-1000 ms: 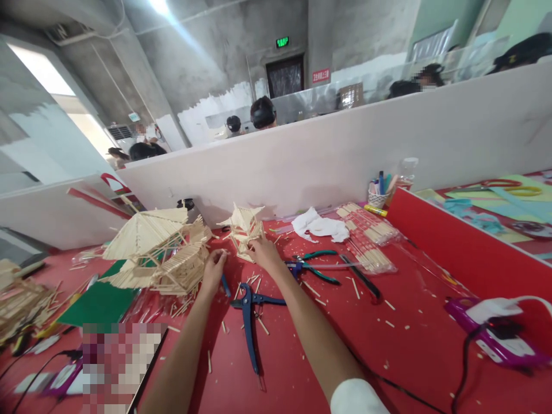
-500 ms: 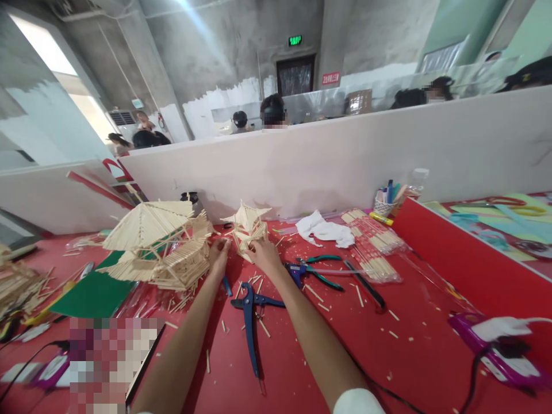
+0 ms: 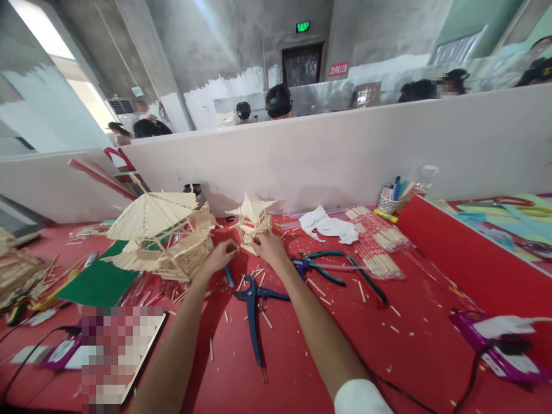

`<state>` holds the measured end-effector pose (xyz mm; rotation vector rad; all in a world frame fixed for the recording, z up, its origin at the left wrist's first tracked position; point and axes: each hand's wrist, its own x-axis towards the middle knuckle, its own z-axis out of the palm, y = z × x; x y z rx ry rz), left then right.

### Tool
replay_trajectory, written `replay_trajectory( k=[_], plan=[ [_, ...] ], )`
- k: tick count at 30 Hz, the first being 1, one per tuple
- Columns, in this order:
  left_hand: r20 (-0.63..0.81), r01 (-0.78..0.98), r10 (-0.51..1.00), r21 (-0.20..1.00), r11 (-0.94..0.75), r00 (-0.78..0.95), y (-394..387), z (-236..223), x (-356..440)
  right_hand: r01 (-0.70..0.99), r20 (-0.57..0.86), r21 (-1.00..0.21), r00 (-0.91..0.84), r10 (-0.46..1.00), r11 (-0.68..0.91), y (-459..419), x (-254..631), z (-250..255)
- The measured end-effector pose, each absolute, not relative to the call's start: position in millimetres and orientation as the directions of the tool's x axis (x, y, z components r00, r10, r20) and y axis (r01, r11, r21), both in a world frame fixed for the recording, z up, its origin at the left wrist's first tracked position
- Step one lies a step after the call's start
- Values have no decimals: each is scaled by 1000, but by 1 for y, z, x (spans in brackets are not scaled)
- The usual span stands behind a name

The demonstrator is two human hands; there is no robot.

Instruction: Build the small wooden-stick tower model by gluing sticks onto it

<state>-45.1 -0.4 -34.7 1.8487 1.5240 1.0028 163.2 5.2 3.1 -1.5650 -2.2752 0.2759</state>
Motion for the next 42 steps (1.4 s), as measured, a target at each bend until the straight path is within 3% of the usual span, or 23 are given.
replay_trajectory(
  k=[5, 7, 9, 11, 14, 17, 27, 35, 42],
  plan=[
    [52, 726, 962, 645, -237, 268, -16, -24, -43, 856, 180, -367, -318, 931, 363, 6, 169, 8],
    [-10, 825, 952, 501, -261, 306, -20, -20, -41, 856, 161, -353, -342, 926, 377, 5, 174, 11],
    [-79, 886, 942, 372, -276, 327, -22, -17, -38, 855, 90, -327, -396, 914, 403, 5, 180, 15],
    [-122, 904, 936, 324, -277, 331, -22, -16, -36, 831, -28, -308, -494, 869, 463, 6, 187, 18],
    [-153, 908, 929, 312, -279, 337, -23, -15, -34, 741, -180, -316, -660, 729, 593, 7, 191, 18],
    [-185, 915, 924, 299, -271, 334, -25, -13, -32, 677, -193, -295, -733, 652, 674, 7, 184, 15],
    [-163, 912, 935, 327, -249, 314, -26, -12, -35, 734, -203, -129, -678, 707, 667, -4, 168, 9],
    [-96, 887, 945, 385, -254, 312, -23, -21, -37, 775, -279, -90, -622, 732, 625, -14, 169, 23],
    [-80, 884, 945, 386, -263, 316, -23, -21, -36, 797, -262, -99, -599, 757, 596, -14, 172, 26]
  ],
)
